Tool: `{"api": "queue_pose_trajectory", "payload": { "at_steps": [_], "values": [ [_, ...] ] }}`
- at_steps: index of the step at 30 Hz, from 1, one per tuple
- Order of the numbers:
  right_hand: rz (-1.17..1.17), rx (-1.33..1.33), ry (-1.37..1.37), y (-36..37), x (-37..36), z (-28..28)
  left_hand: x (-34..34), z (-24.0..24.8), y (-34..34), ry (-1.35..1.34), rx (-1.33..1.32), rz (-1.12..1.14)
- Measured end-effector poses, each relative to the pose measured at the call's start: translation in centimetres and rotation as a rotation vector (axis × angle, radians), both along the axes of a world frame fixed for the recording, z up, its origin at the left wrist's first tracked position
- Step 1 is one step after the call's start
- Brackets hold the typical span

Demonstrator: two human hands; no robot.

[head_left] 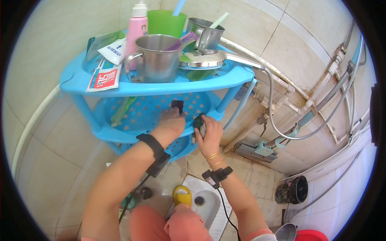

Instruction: Cleaning toiletry bottles, a plastic corner shelf, and bathroom tiles using a cloth.

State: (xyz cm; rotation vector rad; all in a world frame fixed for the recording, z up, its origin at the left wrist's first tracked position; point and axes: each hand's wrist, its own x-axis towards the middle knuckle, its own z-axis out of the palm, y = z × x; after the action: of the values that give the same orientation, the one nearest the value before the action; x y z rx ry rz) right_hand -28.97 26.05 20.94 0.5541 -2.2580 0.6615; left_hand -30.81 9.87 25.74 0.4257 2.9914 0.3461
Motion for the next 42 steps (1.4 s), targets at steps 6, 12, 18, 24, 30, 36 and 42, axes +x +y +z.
{"api": "queue_pose_trajectory", "payload": {
  "at_steps": [6, 12, 18, 24, 30, 36, 42],
  "values": [
    [0.008, -0.008, 0.012, 0.3, 0.0, 0.0, -2.8, 0.0, 2.4, 0.147, 0.009, 0.018],
    [0.026, -0.012, 0.032, 0.4, -0.3, -0.4, -5.0, -0.9, 4.6, 0.302, 0.424, -0.046],
    [0.063, -0.031, 0.030, 0.3, -0.4, -0.8, -4.3, 1.3, 3.2, -0.105, 0.649, -0.086],
    [0.043, -0.007, 0.002, 1.0, -0.2, -0.4, 3.6, -0.4, -2.4, 0.215, 0.284, -0.131],
    [0.013, 0.053, 0.044, -2.1, 1.6, -1.3, 13.5, -1.4, -9.6, 0.527, 0.124, -0.053],
    [0.184, 0.203, 0.020, -10.5, 5.6, 0.6, 16.0, -2.5, -16.3, 0.803, 0.673, 0.487],
    [0.580, -0.019, 0.084, -19.4, 7.6, 6.2, 12.0, -2.1, -18.6, 0.771, 0.691, 0.504]
  ]
}}
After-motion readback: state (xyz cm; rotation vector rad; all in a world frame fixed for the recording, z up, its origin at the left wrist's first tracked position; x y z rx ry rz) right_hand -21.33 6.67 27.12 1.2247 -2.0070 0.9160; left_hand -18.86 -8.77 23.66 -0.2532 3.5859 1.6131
